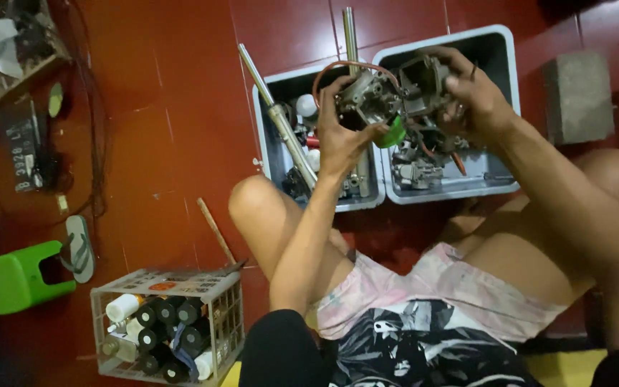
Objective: Disassembling motorcycle carburetor components and sorting them into trays along with other engine parts.
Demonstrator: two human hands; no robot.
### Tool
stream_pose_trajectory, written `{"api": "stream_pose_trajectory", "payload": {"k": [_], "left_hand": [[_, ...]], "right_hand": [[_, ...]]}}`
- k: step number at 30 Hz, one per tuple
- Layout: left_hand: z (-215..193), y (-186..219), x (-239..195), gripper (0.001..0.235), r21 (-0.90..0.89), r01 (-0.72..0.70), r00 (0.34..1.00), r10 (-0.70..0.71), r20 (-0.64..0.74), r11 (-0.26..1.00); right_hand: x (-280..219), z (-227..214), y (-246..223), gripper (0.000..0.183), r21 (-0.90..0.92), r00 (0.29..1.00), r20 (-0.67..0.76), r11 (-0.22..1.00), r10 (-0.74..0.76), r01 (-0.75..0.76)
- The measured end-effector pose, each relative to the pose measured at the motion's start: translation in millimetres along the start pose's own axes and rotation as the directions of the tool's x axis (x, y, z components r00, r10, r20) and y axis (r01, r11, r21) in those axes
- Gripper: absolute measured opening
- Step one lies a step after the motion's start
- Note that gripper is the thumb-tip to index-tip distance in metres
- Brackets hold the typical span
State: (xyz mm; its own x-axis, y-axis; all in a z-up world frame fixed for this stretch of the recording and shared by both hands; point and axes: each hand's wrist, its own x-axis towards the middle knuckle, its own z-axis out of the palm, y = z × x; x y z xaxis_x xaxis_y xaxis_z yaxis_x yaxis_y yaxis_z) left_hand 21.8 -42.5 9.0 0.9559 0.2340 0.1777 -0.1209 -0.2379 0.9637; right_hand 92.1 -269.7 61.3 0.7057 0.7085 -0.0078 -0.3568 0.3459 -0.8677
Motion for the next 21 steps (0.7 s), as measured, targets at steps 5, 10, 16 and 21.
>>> {"api": "stream_pose_trajectory", "payload": {"k": [5,10,16,21], "left_hand": [[10.1,16.6,2.5,0.086,-0.304,0.21,0.977,-0.19,0.096,0.929],[6.5,-11.1,4.8,0.07,-0.47,0.188,0.972,-0.094,0.215,0.862],[-9.2,-12.7,5.9,0.081,-0.547,0.102,0.984,-0.004,0.178,0.831],[-12.0,-10.0,2.3,0.086,-0.452,0.0,0.998,0.031,0.062,0.892]], "right_hand": [[-10.1,0.2,-4.0,0.081,-0.265,0.979,-0.202,0.964,-0.021,-0.034],[-13.5,-3.1,-10.5,0.073,-0.215,0.986,-0.164,0.976,0.006,-0.041],[-14.7,-8.4,-3.7,0.067,-0.21,0.995,-0.084,0.975,0.059,-0.076],[-9.5,-3.8,-3.8,0.061,-0.236,0.99,-0.103,0.964,0.099,-0.121]]}}
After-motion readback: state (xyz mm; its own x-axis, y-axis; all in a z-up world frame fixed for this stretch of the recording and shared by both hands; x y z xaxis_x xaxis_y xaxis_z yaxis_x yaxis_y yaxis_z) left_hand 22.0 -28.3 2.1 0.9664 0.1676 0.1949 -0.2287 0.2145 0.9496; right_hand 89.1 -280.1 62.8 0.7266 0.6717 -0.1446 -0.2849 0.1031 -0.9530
